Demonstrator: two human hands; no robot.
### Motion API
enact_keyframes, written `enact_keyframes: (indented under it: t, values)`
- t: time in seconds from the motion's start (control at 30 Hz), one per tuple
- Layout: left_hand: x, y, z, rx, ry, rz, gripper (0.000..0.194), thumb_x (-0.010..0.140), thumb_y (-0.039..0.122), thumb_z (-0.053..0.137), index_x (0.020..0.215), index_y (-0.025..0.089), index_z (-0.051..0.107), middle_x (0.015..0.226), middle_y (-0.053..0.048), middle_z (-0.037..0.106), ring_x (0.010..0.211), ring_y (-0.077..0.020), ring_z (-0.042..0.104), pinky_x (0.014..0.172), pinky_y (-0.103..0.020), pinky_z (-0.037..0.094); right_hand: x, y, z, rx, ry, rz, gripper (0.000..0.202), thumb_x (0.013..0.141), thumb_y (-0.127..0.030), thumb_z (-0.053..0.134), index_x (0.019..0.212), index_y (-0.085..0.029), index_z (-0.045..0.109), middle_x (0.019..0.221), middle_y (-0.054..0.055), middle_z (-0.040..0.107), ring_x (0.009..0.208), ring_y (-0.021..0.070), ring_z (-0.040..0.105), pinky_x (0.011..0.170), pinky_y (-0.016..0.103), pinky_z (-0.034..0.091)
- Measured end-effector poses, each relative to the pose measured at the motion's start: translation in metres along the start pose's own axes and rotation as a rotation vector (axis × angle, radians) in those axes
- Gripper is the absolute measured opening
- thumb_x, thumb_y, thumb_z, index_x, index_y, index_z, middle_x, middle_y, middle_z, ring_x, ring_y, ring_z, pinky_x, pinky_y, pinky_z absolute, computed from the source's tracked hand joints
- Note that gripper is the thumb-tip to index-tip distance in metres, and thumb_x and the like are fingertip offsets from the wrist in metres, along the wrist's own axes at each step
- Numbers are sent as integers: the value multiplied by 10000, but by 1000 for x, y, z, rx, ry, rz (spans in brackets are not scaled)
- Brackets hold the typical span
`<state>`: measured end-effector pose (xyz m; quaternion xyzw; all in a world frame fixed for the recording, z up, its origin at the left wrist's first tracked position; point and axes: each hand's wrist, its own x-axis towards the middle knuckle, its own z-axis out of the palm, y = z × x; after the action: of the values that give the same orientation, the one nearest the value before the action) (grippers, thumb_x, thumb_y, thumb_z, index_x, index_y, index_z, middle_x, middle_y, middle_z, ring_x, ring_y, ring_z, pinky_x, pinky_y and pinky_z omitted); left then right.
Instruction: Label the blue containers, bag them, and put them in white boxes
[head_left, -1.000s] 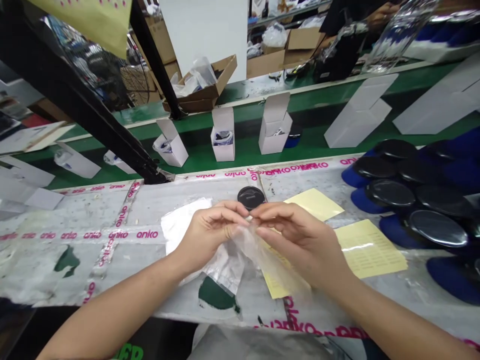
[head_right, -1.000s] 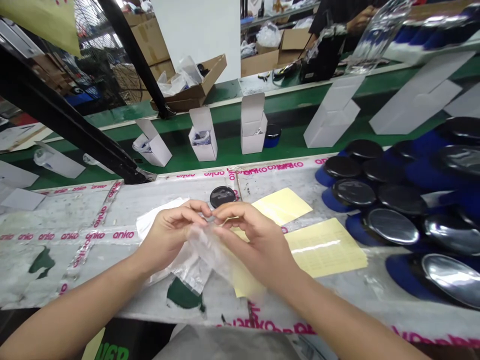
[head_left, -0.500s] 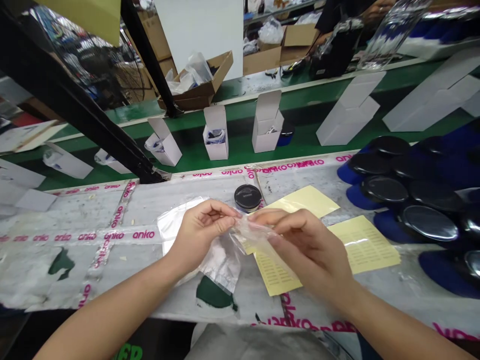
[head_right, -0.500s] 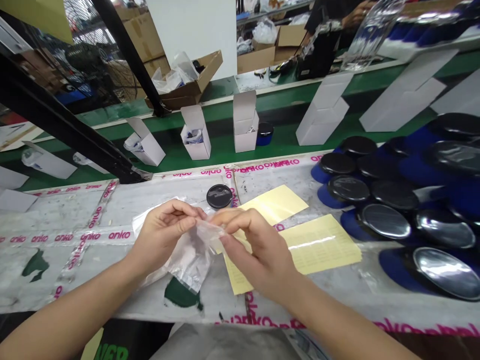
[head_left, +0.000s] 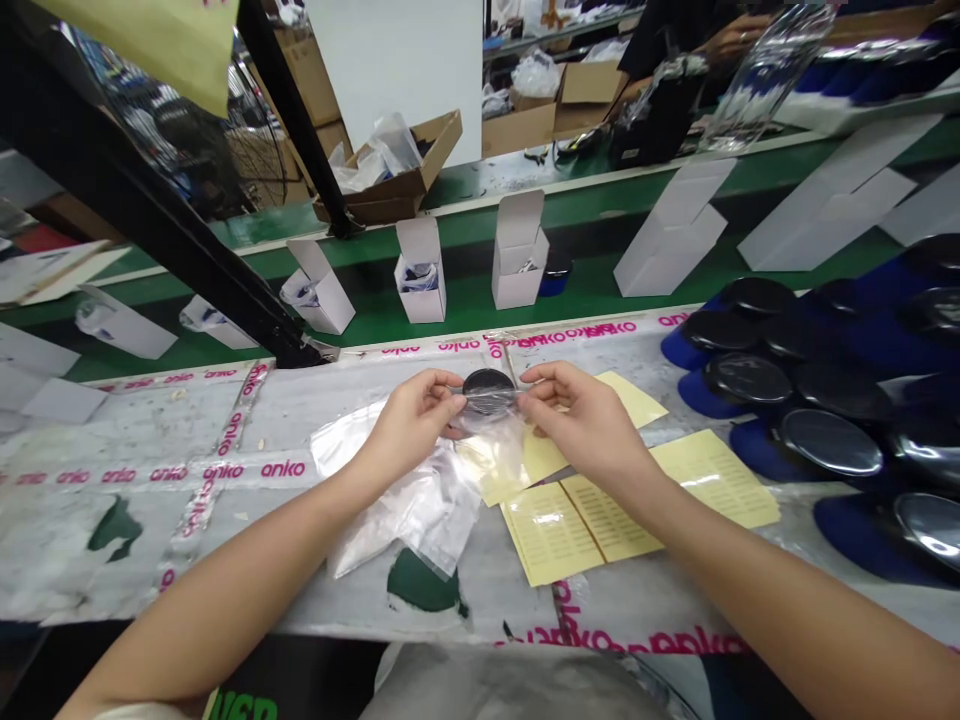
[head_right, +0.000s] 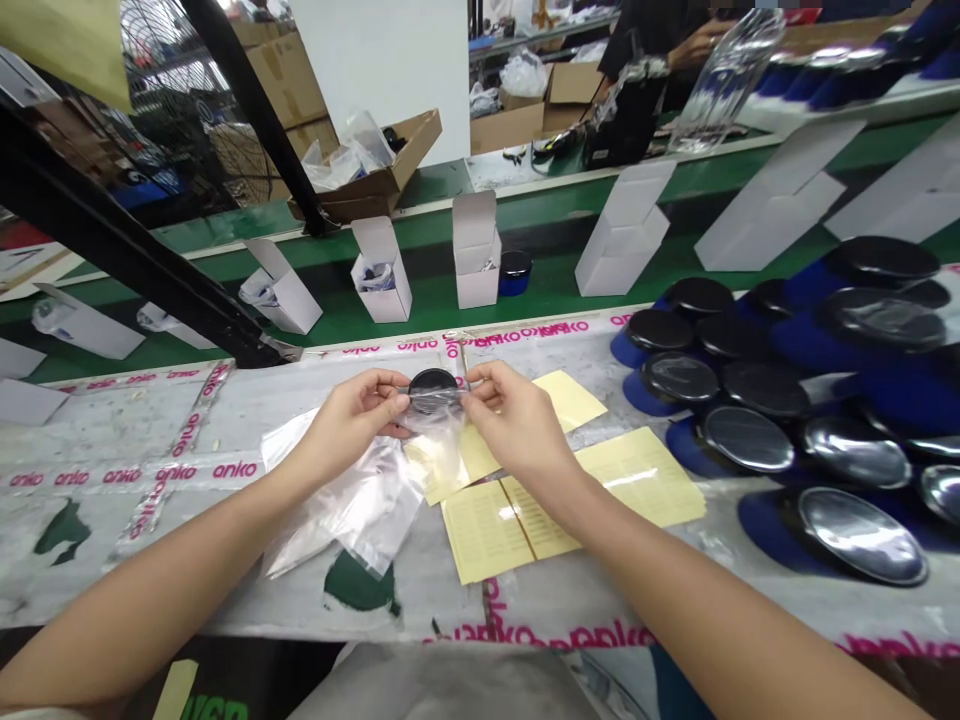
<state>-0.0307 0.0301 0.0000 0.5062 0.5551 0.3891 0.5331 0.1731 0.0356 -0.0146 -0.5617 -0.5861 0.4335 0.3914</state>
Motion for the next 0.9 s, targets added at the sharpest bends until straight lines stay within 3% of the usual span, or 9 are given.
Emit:
enact_keyframes:
  t: [0.07,0.2,0.33,0.5,0.6,0.73,0.8,0.9]
  values:
    - [13,0,-1,111,22,33,40,869,180,642,901,157,638,778,-17,584,665,-143,631,575,-307,617,10,-2,0,-173,-22,-63,136,871,-251,568,953,-193,659,807,38,716,740,186,679,684,321,535]
    - [35,-1,-1,454,-4,122,96,893,154,542,809,185,574,673,-15,622,495,-150,585,469,-285,492,31,-7,0,-386,-89,-132,138,875,-183,527,918,-190,659,741,16,700,654,165,629,636,285,455]
    - [37,-6,4,623,14,234,175,811,36,515,781,204,553,715,-20,621,700,-208,625,669,-325,493,38,-10,3,-552,-120,-211,162,820,-96,543,903,-200,635,674,20,629,663,202,562,618,299,372]
    - [18,-10,-1,753,41,320,196,857,75,488,983,208,558,1028,-73,623,871,-233,595,795,-368,476,23,-3,-6,-663,-55,-326,133,843,-82,542,902,-184,603,940,134,664,935,298,578,771,387,433]
    - [9,-11,-9,705,63,394,199,892,152,542,1080,215,533,1164,-89,580,981,-229,591,823,-353,485,11,5,-17,-611,-51,-421,60,916,-202,564,951,-189,610,1013,134,672,1001,299,596,873,432,473]
    - [12,-15,-10,495,-109,317,350,842,260,696,1138,233,510,1158,-63,621,1091,-235,602,887,-351,485,7,8,-11,-365,-230,-464,298,873,-218,661,1168,-219,617,1262,114,666,1225,295,577,1057,463,442]
    - [18,-14,-7,372,-115,255,344,853,296,690,1119,227,484,1072,-50,646,1018,-220,628,868,-350,484,15,6,-2,-322,-222,-392,377,905,-242,627,1278,-228,571,1296,117,665,1215,290,608,1040,470,465]
    - [28,-9,-3,218,-39,160,313,941,432,576,1121,223,429,804,5,640,777,-185,628,729,-318,476,30,0,8,-305,-171,-296,434,1014,-391,454,1401,-196,466,1158,138,725,1029,286,701,878,466,544]
